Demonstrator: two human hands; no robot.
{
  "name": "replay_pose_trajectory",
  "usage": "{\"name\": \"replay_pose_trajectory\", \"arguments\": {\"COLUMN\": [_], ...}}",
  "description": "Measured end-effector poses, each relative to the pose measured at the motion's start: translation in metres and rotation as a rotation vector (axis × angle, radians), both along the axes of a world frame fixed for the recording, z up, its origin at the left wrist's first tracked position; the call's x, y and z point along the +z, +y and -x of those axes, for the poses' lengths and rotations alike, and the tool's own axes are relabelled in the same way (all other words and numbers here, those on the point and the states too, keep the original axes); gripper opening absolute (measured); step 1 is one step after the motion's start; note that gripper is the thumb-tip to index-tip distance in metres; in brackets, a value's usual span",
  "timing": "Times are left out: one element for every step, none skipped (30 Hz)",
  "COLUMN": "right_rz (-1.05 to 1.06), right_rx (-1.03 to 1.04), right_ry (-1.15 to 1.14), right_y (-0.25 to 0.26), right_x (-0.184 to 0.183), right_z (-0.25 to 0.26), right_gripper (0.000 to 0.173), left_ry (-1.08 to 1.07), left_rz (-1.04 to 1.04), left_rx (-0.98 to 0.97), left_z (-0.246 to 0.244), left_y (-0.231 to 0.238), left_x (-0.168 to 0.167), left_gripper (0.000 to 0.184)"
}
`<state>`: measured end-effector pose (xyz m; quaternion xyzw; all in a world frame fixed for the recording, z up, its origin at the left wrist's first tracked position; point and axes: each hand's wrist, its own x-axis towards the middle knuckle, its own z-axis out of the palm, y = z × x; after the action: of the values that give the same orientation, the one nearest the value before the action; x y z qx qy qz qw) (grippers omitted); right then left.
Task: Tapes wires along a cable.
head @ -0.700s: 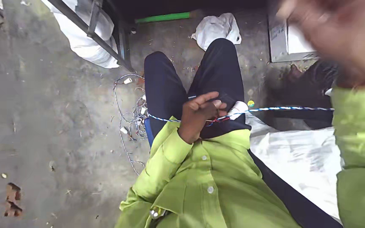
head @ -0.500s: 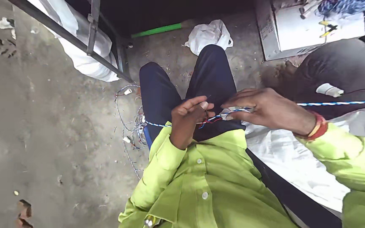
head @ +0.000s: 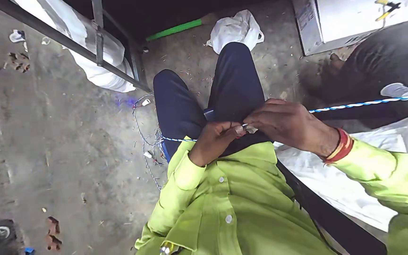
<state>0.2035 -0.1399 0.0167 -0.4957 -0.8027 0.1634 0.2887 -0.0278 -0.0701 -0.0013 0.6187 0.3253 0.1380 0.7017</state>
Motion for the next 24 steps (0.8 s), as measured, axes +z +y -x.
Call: {"name": "replay_pose_trajectory", "arguments": {"right_rz": [-0.032,-0.067,-0.111,-0.158,-0.197,-0.228,-0.251,-0.255,-0.239,-0.204,-0.160,-0.115,-0.076,-0.057,-0.041,-0.021,0.003,0.033,0.051,0.064,0.065,0.054,0.025,-0.007], "right_rx": [0.011,0.022,0.036,0.050,0.066,0.083,0.090,0.090,0.077,0.058,0.047,0.036,0.023,0.009,-0.006,-0.017,-0.027,-0.037,-0.046,-0.053,-0.058,-0.058,-0.056,-0.050], "right_ry": [-0.027,-0.057,-0.077,-0.098,-0.122,-0.142,-0.163,-0.176,-0.192,-0.219,-0.257,-0.280,-0.280,-0.269,-0.265,-0.259,-0.243,-0.213,-0.185,-0.169,-0.169,-0.179,-0.193,-0.208], "right_y": [-0.001,-0.001,0.000,0.001,0.002,0.004,0.005,0.006,0.006,0.005,0.003,0.000,-0.003,-0.003,-0.003,-0.003,-0.003,-0.003,-0.003,-0.003,-0.004,-0.004,-0.004,-0.004], "right_x": [-0.001,-0.001,0.000,0.001,0.001,0.000,0.000,-0.001,-0.002,-0.002,-0.002,-0.001,-0.003,-0.006,-0.009,-0.010,-0.011,-0.011,-0.012,-0.014,-0.016,-0.017,-0.020,-0.021], "right_z": [-0.001,-0.003,-0.005,-0.007,-0.009,-0.010,-0.009,-0.008,-0.004,-0.001,0.000,0.001,0.003,0.005,0.007,0.010,0.013,0.015,0.016,0.017,0.017,0.016,0.015,0.013], "right_gripper": [0.019,0.019,0.018,0.017,0.017,0.016,0.016,0.017,0.019,0.021,0.022,0.022,0.020,0.017,0.017,0.020,0.022,0.024,0.025,0.025,0.026,0.028,0.029,0.031], "left_ry": [-0.023,-0.049,-0.073,-0.091,-0.103,-0.111,-0.112,-0.111,-0.102,-0.082,-0.073,-0.063,-0.064,-0.073,-0.085,-0.089,-0.078,-0.065,-0.053,-0.050,-0.052,-0.057,-0.067,-0.077], "left_rz": [0.034,0.073,0.109,0.138,0.160,0.182,0.193,0.175,0.125,0.039,-0.046,-0.107,-0.154,-0.182,-0.209,-0.232,-0.262,-0.295,-0.318,-0.314,-0.284,-0.230,-0.152,-0.072], "left_rx": [-0.008,-0.008,-0.003,0.007,0.026,0.051,0.079,0.098,0.111,0.112,0.109,0.113,0.112,0.111,0.115,0.126,0.140,0.149,0.158,0.164,0.165,0.163,0.162,0.164], "left_z": [0.001,0.002,0.002,0.002,0.002,0.001,0.001,0.001,0.003,0.004,0.002,-0.001,-0.003,-0.004,-0.005,-0.006,-0.006,-0.007,-0.008,-0.010,-0.011,-0.013,-0.014,-0.016], "left_y": [0.001,0.001,0.002,0.002,0.002,0.002,0.001,0.002,0.002,0.003,0.003,0.002,0.001,0.000,-0.001,-0.002,-0.003,-0.004,-0.005,-0.006,-0.006,-0.006,-0.005,-0.002], "left_x": [0.000,0.000,0.000,0.000,-0.001,-0.001,-0.002,-0.002,-0.003,-0.005,-0.006,-0.007,-0.009,-0.011,-0.013,-0.015,-0.016,-0.016,-0.017,-0.017,-0.018,-0.019,-0.020,-0.020], "left_gripper": [0.023,0.023,0.023,0.023,0.021,0.020,0.018,0.016,0.015,0.015,0.014,0.013,0.013,0.013,0.013,0.013,0.013,0.012,0.012,0.012,0.011,0.011,0.011,0.012]}}
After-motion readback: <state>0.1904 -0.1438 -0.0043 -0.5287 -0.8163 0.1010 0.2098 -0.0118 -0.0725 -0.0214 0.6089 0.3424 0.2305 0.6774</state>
